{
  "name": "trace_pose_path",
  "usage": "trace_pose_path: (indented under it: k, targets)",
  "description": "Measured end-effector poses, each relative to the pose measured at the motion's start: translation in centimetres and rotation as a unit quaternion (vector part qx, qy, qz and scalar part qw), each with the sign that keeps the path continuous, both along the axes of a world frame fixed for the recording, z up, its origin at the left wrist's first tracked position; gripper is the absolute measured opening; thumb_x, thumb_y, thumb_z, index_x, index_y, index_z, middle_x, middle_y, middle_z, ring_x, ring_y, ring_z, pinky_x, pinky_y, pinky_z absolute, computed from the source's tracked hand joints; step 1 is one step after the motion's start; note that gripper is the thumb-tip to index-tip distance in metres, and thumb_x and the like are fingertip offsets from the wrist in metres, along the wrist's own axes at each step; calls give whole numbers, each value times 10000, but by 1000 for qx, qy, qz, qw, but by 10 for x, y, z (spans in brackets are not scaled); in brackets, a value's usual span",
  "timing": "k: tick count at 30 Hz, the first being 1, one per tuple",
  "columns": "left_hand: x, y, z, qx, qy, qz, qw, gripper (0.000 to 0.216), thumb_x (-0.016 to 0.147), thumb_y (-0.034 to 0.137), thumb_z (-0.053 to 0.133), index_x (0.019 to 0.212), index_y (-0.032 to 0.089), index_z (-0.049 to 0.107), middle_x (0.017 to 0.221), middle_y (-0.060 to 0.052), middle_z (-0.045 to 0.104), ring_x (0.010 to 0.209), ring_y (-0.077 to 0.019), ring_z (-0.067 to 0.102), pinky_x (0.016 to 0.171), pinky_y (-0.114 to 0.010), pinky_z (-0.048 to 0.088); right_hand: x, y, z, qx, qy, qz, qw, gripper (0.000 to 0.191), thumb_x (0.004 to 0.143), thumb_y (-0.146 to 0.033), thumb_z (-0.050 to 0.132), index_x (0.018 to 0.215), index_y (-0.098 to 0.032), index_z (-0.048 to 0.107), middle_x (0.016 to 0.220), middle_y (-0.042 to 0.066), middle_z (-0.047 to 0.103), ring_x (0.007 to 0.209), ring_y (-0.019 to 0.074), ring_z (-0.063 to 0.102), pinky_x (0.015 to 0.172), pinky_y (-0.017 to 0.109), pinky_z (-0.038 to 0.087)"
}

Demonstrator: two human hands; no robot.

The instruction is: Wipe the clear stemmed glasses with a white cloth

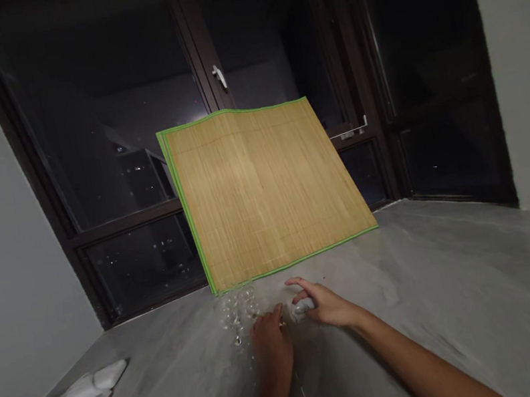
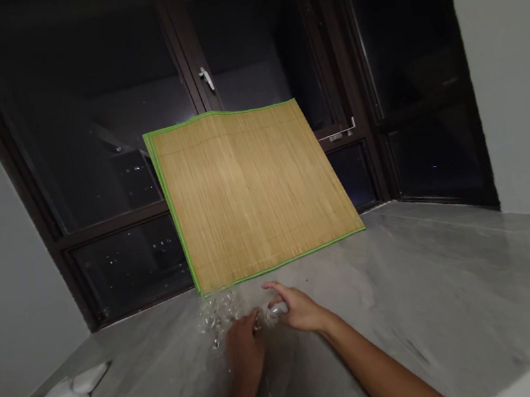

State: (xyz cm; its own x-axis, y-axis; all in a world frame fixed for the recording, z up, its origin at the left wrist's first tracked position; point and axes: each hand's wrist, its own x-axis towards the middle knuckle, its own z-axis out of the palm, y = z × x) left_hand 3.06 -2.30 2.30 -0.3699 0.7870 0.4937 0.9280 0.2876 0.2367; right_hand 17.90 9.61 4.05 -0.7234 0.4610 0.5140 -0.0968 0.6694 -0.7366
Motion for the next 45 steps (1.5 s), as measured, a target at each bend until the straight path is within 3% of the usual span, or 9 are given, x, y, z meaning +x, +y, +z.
trace_pose_path:
  k: [3,8,13,21,23,31,37,41,45]
  targets:
    - [0,2,1,4,-14,-6,1000,511,816,63,509,1280,246,620,1110,-51,718,1040,-209,617,914,-301,401,-5,2,-5,0,58,-60,996,772,628,-34,498,1372,-220,413,976,24,704,916,182,648,869,321,474]
    - [-3,5,-2,12,-24,-10,1000,507,811,68,518,1278,237,623,1102,-55,722,1018,-202,631,889,-284,410,-11,9,-11,23,113,-140,984,806,670,-85,510,1442,-222,320,1307,76,573,1132,196,564,1006,369,420]
    - [-2,3,-1,-10,1,13,1000,505,811,67,515,1271,239,630,1054,-55,727,1027,-226,625,893,-313,406,-10,12,-13,27,51,-70,996,597,818,-159,482,1403,-198,373,1019,43,697,942,186,644,904,335,468]
    - [0,0,3,-15,-33,30,999,489,844,99,486,1293,245,614,1114,-59,722,1035,-209,626,895,-294,409,-8,13,-9,49,25,-256,965,460,833,-195,505,1293,-208,510,871,33,688,748,188,617,753,298,448]
    - [-1,0,2,-4,-60,27,998,488,840,99,491,1286,249,619,1111,-58,724,1033,-205,628,894,-284,412,-8,15,-10,32,49,-246,967,533,811,-184,521,1339,-206,452,883,23,682,786,187,621,772,295,451]
    - [-5,1,-2,10,-69,15,997,494,817,62,498,1259,231,637,1104,-68,725,1057,-210,625,946,-298,404,-6,1,-7,4,38,-42,998,759,691,-107,590,1414,-237,400,986,3,665,886,166,606,847,289,464]
    - [-6,6,-5,52,-110,-49,991,493,795,57,496,1225,234,657,1068,-48,721,1004,-191,616,905,-279,421,4,-6,11,-199,83,70,974,644,664,-166,610,1294,-243,503,923,-17,655,738,124,581,668,226,436]
    - [-5,9,-6,93,-170,-93,977,468,791,65,481,1183,223,682,1065,-48,728,1003,-188,625,899,-282,437,0,-4,13,-272,123,59,953,628,627,-225,659,1237,-214,511,700,-66,588,582,109,525,559,211,380]
    - [-5,10,-4,109,-238,-74,962,398,784,124,526,1127,211,708,947,-41,744,891,-194,653,815,-280,463,-6,6,10,-283,201,-48,937,625,634,-283,640,1227,-214,457,697,-59,578,525,112,509,506,220,374]
